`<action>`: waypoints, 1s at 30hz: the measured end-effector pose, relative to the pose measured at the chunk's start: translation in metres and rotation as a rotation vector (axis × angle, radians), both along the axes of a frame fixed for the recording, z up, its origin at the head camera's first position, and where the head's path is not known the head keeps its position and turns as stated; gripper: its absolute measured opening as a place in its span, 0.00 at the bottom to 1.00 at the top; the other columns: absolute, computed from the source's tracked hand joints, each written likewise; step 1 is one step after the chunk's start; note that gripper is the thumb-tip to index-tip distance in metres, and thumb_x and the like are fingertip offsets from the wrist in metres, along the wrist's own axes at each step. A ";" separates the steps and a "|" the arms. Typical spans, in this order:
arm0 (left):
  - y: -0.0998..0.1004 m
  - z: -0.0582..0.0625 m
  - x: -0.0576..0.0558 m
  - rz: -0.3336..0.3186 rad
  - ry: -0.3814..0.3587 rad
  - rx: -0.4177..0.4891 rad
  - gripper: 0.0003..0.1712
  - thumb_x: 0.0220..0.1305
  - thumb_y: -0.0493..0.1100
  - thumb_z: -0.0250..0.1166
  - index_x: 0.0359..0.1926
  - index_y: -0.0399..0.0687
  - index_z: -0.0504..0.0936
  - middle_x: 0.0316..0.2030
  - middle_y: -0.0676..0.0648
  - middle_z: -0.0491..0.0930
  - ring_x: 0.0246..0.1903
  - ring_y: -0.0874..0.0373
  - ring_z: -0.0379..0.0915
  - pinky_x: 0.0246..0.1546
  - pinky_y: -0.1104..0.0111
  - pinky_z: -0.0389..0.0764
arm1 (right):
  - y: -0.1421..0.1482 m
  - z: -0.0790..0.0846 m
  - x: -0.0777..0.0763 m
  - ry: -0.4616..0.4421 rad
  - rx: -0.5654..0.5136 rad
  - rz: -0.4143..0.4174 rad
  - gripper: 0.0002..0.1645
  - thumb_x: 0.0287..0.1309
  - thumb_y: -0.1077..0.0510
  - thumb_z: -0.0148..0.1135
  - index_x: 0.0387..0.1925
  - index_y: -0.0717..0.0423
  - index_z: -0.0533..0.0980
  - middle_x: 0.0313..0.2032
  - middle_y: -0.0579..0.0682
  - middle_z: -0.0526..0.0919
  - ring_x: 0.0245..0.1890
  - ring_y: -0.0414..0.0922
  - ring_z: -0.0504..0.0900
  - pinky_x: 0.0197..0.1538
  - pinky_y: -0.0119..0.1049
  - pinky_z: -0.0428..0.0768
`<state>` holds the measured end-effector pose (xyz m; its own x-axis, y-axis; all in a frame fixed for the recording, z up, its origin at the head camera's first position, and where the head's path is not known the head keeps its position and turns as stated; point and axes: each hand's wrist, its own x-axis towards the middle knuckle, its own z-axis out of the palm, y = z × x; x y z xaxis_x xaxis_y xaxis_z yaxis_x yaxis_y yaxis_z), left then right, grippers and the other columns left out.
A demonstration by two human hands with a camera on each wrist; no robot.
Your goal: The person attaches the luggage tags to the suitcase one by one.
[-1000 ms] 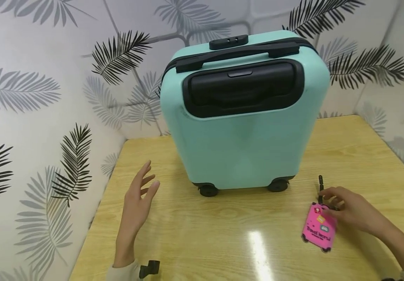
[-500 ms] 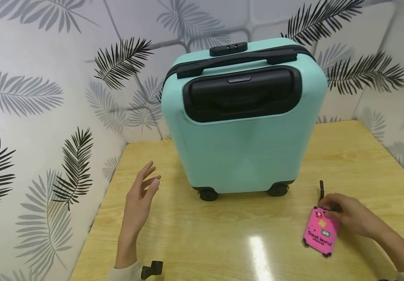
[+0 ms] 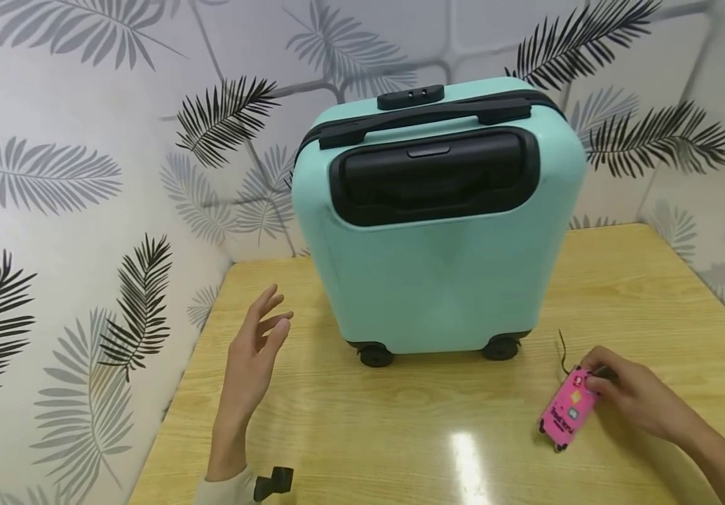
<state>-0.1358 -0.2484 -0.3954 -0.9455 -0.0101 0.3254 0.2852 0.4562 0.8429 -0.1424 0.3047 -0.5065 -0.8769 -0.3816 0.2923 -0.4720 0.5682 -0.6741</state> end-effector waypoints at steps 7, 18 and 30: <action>0.009 0.005 -0.003 -0.020 0.015 0.010 0.33 0.80 0.50 0.58 0.79 0.74 0.58 0.71 0.53 0.69 0.65 0.52 0.76 0.60 0.74 0.75 | -0.010 0.022 0.007 0.015 -0.145 -0.046 0.15 0.63 0.74 0.65 0.46 0.55 0.79 0.40 0.44 0.83 0.39 0.31 0.84 0.37 0.26 0.82; 0.023 0.018 -0.011 -0.053 0.056 0.028 0.34 0.80 0.49 0.58 0.79 0.73 0.57 0.71 0.53 0.70 0.65 0.51 0.76 0.59 0.74 0.76 | -0.034 0.071 0.010 0.022 -0.489 -0.220 0.10 0.69 0.72 0.62 0.50 0.67 0.78 0.44 0.44 0.84 0.40 0.35 0.85 0.44 0.23 0.82; 0.027 0.033 -0.015 -0.053 0.115 0.008 0.29 0.80 0.48 0.58 0.77 0.67 0.66 0.71 0.56 0.71 0.65 0.53 0.76 0.59 0.70 0.77 | -0.072 0.109 0.002 0.105 -1.378 0.098 0.14 0.64 0.87 0.46 0.47 0.82 0.73 0.44 0.62 0.81 0.41 0.48 0.83 0.48 0.31 0.84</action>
